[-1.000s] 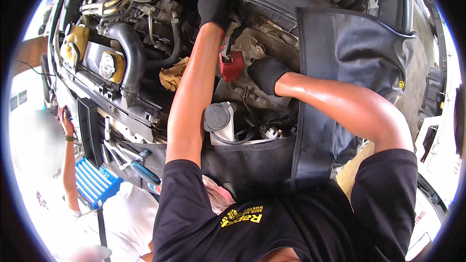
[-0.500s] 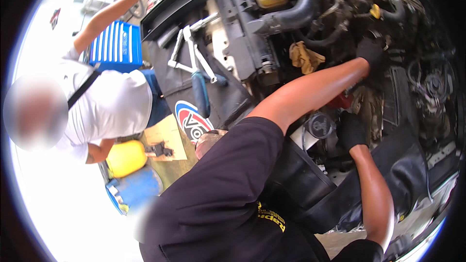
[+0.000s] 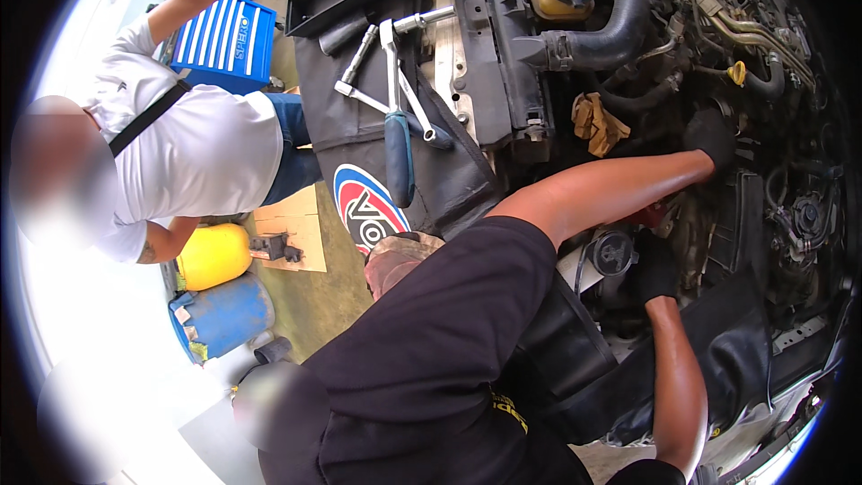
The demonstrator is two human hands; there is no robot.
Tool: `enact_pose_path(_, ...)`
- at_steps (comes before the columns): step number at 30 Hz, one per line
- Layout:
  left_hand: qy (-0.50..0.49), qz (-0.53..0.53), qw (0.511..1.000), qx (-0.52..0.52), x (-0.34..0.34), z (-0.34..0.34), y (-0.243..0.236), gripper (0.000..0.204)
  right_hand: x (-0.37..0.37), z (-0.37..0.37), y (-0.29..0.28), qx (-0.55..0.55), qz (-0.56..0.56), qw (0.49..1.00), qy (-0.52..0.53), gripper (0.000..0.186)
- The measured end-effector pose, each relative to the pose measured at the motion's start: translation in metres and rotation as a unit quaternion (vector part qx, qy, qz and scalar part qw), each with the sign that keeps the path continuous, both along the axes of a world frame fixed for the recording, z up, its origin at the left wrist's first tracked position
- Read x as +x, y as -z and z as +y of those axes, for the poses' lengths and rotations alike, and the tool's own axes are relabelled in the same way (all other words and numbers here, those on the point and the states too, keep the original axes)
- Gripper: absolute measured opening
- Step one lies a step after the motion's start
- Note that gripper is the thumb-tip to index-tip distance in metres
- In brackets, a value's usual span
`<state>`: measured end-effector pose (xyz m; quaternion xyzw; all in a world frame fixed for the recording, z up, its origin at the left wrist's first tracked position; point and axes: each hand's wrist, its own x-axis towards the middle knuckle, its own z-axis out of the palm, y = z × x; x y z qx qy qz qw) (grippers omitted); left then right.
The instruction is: The person works inside an open car engine bay, using a wrench and other hand tools to loosen and tighten bolts on engine components. They reach into the engine compartment, adjust parts, and occasionally retrieve tools from a nearby toolbox.
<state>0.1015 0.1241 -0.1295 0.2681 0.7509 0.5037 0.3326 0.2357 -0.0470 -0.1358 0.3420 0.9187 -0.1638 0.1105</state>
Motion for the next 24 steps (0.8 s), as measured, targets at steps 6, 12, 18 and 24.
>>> enact_pose_path(6,0.064,-0.003,0.998,-0.004,-0.006,-0.009,-0.010,0.039,-0.004,-0.003,-0.010,-0.027,-0.023,0.999,0.011,0.027)
enact_pose_path(12,0.086,0.390,0.899,0.178,-0.010,0.025,0.059,0.035,0.006,0.000,0.028,-0.057,0.013,0.993,0.102,0.028)
enact_pose_path(18,0.287,0.435,0.807,0.277,-0.052,-0.015,0.031,0.016,0.006,0.006,0.006,-0.044,0.005,0.990,0.131,0.024)
enact_pose_path(24,0.313,-0.074,0.925,0.205,-0.071,-0.049,0.033,0.027,-0.002,0.016,-0.004,-0.093,-0.026,0.987,0.125,0.024)
